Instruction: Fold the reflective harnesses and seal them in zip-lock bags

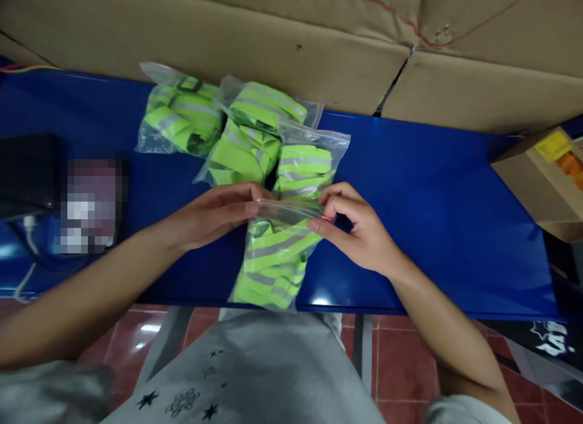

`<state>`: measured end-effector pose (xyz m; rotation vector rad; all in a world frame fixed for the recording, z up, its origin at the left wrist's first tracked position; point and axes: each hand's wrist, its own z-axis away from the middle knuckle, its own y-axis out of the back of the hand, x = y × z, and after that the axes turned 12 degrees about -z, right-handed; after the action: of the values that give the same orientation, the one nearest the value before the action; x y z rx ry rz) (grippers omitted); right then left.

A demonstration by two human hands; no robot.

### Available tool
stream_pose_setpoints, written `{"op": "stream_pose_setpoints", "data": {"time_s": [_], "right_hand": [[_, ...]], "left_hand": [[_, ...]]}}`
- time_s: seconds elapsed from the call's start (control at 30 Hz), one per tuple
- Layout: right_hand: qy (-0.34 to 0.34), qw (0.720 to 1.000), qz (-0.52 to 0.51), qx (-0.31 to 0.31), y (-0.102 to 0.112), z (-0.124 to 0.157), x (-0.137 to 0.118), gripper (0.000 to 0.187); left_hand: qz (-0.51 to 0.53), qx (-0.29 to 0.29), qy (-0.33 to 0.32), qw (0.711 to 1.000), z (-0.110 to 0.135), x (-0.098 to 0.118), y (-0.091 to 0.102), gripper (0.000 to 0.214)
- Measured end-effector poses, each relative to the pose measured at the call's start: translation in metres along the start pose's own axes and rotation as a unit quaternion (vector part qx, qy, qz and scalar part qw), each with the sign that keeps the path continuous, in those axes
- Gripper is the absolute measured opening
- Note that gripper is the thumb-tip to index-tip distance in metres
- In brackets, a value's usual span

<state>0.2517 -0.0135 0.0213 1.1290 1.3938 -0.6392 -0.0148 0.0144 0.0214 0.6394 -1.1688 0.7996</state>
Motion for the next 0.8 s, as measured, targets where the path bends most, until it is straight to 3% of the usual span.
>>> {"op": "stream_pose_setpoints", "data": {"time_s": [0.27,0.37,0.53,0.7,0.8], "right_hand": [[-0.142,0.987,0.065,-0.038,-0.003,0.010,-0.008,0.022],[-0.175,0.984,-0.023,-0.026,-0.003,0.011,-0.007,0.014],[-0.261,0.955,-0.142,-0.003,0.000,0.009,-0.007,0.038],[-0.304,0.930,-0.207,0.001,0.005,0.004,-0.006,0.024],[-0.318,0.914,-0.252,-0.020,0.010,0.000,-0.006,0.023]], "left_hand": [[-0.053,0.018,0.038,0.998,0.008,-0.005,0.008,0.034],[-0.014,0.029,0.021,0.999,0.010,-0.007,0.009,0.039],[0.026,-0.005,0.088,0.996,0.012,-0.002,0.002,0.049],[0.036,-0.018,0.127,0.991,0.015,-0.003,-0.007,0.031],[0.096,-0.014,0.129,0.987,0.018,-0.007,-0.013,0.030]]}}
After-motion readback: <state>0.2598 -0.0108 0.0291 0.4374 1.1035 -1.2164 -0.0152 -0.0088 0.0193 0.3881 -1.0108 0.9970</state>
